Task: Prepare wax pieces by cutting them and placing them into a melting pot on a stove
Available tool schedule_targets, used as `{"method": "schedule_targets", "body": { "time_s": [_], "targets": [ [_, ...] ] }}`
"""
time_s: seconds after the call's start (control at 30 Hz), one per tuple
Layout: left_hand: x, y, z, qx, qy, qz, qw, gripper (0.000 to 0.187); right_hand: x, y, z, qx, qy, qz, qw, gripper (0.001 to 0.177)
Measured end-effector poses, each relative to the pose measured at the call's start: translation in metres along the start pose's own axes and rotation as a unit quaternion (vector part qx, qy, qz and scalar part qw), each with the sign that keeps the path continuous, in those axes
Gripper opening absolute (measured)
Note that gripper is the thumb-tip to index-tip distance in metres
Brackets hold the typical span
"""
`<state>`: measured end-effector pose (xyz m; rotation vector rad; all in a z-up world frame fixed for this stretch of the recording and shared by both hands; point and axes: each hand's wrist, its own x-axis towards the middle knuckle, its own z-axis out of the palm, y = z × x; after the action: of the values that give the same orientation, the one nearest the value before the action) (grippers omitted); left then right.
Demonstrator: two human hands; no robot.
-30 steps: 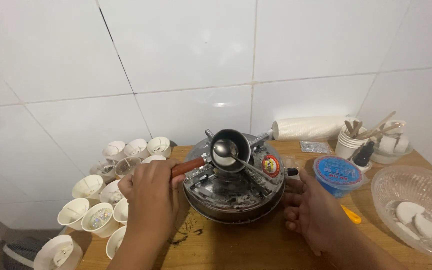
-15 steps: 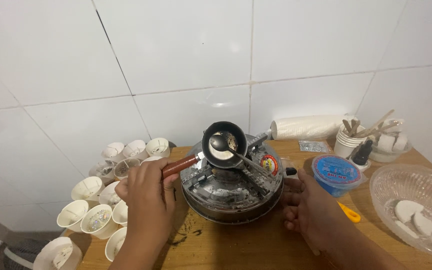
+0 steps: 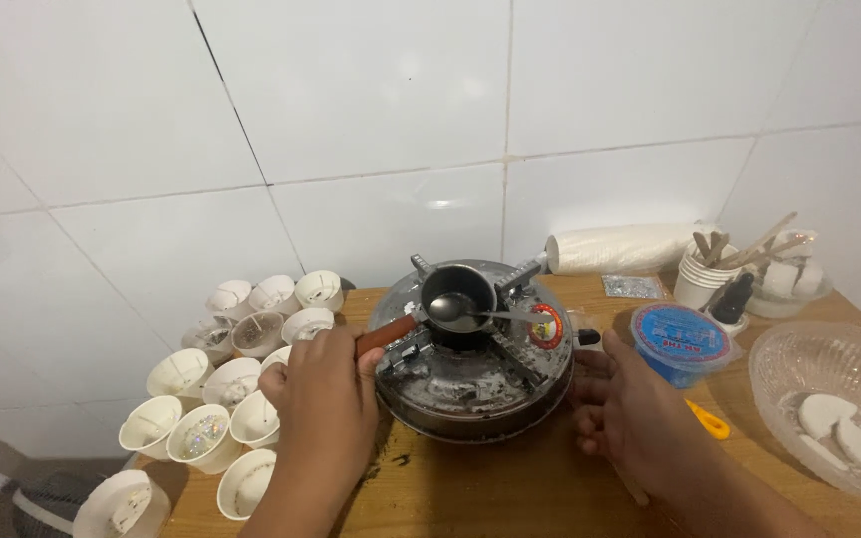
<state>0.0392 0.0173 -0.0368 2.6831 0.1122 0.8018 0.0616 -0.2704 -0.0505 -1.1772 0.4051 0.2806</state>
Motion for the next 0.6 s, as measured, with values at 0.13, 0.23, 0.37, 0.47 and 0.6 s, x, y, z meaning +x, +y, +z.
{"method": "schedule_targets", "body": {
  "time_s": [0.13, 0.23, 0.37, 0.47, 0.6],
  "targets": [
    [-0.001, 0.003, -0.004, -0.001, -0.039, -0.013, 0.999, 0.019, -0.018, -0.011, 0.012, -0.014, 0.028, 0.031, 0.999, 0.063],
    [-0.003, -0.001, -0.001, 0.007, -0.024, -0.001, 1.0, 0.022, -0.025, -0.014, 0.015, -0.025, 0.01, 0.021, 0.999, 0.065],
    [-0.002, 0.0, 0.0, 0.02, -0.005, 0.019, 1.0, 0.03, -0.015, -0.009, 0.007, -0.021, -0.07, -0.027, 0.997, 0.071],
    [-0.004, 0.01, -0.012, -0.001, -0.001, 0.018, 1.0, 0.029, -0.021, -0.014, 0.003, -0.033, -0.104, -0.028, 0.994, 0.074],
    [-0.017, 0.025, -0.034, -0.055, 0.122, 0.107, 0.985, 0.052, -0.04, -0.025, 0.018, -0.042, -0.081, -0.015, 0.996, 0.072]
  ]
}}
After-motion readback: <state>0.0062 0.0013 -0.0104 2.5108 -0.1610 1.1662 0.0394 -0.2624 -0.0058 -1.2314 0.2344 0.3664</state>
